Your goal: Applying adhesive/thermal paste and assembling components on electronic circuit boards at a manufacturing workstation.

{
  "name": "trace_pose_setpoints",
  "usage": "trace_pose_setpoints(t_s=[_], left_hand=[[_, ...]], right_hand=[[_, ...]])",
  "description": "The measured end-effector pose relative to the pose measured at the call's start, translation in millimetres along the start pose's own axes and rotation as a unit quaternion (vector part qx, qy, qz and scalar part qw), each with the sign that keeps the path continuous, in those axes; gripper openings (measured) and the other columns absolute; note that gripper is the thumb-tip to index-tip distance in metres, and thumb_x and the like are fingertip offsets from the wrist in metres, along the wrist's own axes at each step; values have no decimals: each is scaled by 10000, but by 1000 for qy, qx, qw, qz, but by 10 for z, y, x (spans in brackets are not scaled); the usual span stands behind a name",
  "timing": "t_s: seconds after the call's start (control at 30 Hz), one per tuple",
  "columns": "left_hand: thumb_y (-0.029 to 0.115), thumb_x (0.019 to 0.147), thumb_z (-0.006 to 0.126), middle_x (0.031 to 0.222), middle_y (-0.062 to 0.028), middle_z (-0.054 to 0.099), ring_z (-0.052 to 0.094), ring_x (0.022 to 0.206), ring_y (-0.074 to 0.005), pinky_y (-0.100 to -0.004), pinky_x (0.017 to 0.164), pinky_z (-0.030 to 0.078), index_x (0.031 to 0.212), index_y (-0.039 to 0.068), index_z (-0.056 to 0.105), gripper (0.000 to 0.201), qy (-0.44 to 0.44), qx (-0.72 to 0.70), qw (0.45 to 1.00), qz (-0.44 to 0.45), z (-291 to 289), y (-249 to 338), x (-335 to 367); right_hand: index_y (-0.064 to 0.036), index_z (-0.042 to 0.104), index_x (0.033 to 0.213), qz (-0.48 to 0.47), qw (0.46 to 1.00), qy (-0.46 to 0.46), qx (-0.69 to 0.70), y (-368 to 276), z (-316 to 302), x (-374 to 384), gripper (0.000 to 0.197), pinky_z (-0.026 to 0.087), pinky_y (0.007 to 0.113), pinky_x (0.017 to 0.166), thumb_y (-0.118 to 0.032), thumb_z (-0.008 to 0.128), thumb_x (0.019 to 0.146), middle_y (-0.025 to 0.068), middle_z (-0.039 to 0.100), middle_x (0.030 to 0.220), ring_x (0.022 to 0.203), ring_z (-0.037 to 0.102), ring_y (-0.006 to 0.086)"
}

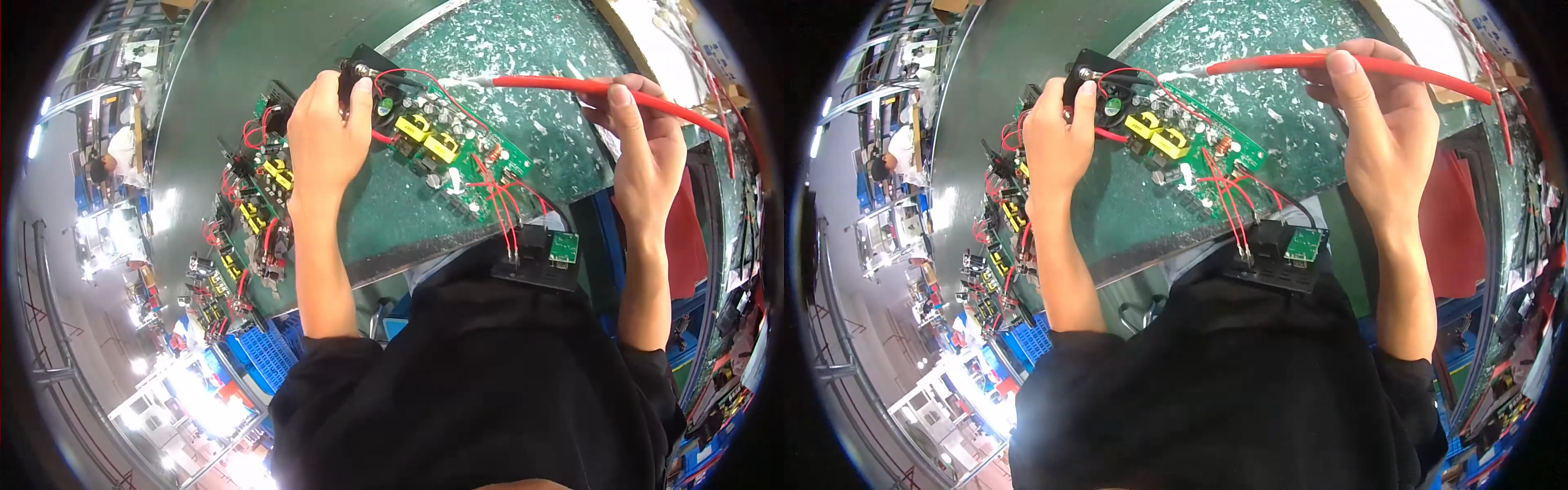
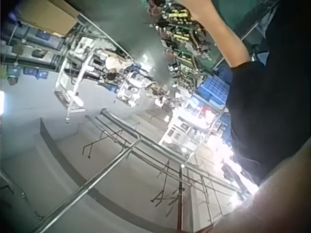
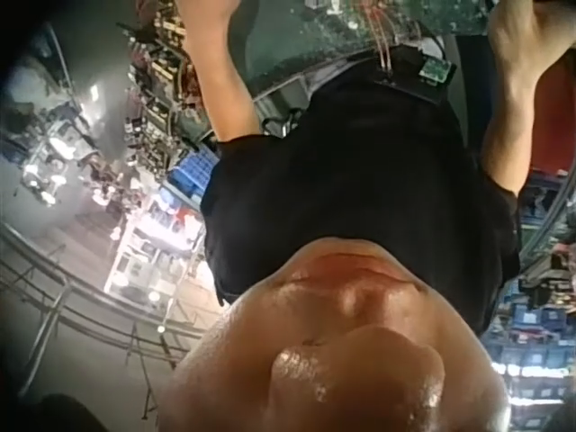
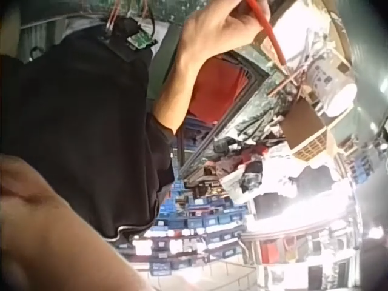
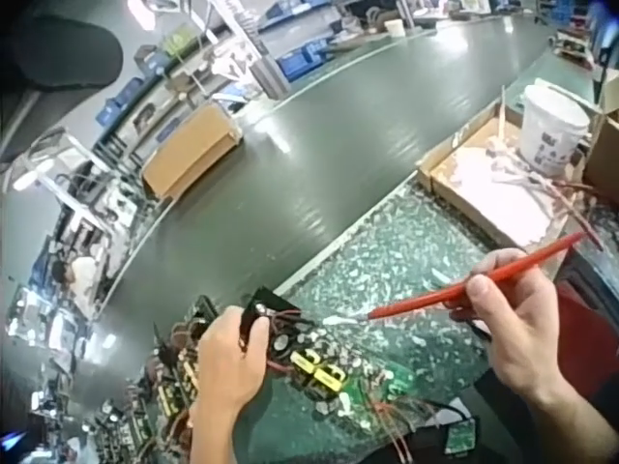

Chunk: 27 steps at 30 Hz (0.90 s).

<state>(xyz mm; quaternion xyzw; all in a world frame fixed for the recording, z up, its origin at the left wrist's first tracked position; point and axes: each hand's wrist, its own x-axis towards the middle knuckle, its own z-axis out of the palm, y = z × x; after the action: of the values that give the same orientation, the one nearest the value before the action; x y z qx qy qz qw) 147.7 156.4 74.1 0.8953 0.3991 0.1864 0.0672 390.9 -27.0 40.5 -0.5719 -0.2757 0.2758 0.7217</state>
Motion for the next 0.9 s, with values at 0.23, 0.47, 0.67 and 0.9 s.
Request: trace_pose_setpoints(t_s=[0.23, 0.47, 0.67, 0.9], left_hand=[[230, 950, 623, 717, -153, 615, 609, 625, -343, -432, 575, 470, 862, 5, 553, 251, 22, -10, 1000, -14, 116, -174, -16], [251, 947, 630, 724, -145, 630, 627, 638, -329, -427, 582, 482, 859, 13, 553, 265, 16, -21, 999, -42, 97, -143, -19], [246, 947, 631, 727, -140, 633, 628, 638, -327, -426, 581, 482, 857, 12, 554, 263, 3, -17, 998, -58, 74, -120, -36], [238, 945, 632, 729, -140, 632, 626, 636, -330, -425, 578, 480, 856, 12, 552, 256, 10, -19, 999, -45, 69, -109, -59]], right_hand=[[44, 594, 1124, 16, 1000, -12, -13, 158, 194, -15, 243, 572, 333, 839, -156, 639, 993, 143, 696, 1040, 920, 695, 208], [61, 600, 1108, 3, 999, 10, -34, 99, 222, -15, 253, 572, 324, 826, -150, 658, 982, 146, 705, 1009, 876, 693, 194], [60, 605, 1106, 11, 1000, -5, -21, 128, 263, -24, 247, 569, 320, 830, -148, 654, 983, 147, 705, 1016, 878, 690, 189], [66, 603, 1109, 8, 999, -19, -48, 61, 157, -8, 241, 571, 325, 839, -139, 641, 989, 149, 704, 1007, 891, 694, 196]])
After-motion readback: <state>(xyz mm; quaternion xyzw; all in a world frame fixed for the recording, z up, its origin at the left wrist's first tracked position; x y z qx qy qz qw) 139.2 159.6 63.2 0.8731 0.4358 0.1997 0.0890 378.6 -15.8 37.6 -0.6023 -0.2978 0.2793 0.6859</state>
